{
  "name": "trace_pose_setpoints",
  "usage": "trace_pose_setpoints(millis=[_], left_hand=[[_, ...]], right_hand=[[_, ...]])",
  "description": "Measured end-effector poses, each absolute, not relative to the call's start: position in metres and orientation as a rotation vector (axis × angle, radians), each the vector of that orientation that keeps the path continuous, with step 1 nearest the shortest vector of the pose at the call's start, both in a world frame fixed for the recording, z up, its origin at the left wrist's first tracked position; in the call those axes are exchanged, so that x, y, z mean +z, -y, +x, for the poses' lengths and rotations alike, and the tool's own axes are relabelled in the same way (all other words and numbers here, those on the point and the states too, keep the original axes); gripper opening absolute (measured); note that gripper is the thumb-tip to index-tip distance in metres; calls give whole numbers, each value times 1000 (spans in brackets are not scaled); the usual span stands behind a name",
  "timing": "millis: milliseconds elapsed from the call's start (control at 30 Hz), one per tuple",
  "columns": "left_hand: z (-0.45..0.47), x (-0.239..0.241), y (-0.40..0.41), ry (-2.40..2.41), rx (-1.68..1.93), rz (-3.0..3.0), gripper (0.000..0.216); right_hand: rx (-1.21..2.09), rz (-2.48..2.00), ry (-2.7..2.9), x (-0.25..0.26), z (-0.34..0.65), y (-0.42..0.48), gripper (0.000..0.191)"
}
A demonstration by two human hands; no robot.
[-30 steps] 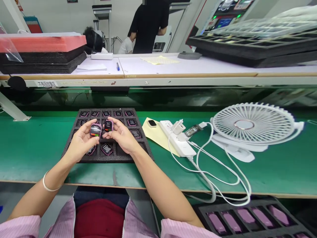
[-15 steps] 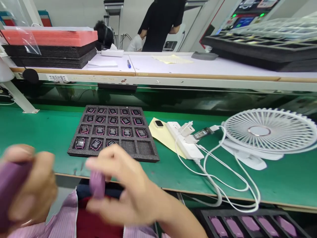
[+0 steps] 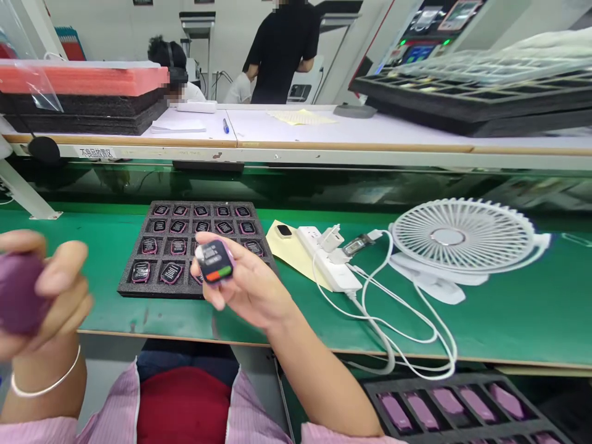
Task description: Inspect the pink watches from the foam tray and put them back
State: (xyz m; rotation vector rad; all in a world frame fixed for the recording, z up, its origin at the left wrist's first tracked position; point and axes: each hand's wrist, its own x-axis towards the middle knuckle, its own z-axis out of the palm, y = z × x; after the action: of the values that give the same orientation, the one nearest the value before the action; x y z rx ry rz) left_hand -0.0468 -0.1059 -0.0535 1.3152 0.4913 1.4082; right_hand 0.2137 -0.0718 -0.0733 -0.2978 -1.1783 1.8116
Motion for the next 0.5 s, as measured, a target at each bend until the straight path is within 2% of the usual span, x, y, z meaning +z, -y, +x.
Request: trace_pose_setpoints(millis=[67,167,400,500], left_hand=[[-31,-42,81,-518,1342,1356,51],[-9,-49,46,-648,1281,1358,55],[10,-100,11,-757,1154,1273,63],[12,-110,6,-795,1098,1229,62]], right_hand=[[1854,-423,1131,-74,211,49,52],[1892,-501,1125,-81,210,24,58],[1907,-533,1008,-115,217,-6,53],[1911,-584,923,-128,220,-13,41]])
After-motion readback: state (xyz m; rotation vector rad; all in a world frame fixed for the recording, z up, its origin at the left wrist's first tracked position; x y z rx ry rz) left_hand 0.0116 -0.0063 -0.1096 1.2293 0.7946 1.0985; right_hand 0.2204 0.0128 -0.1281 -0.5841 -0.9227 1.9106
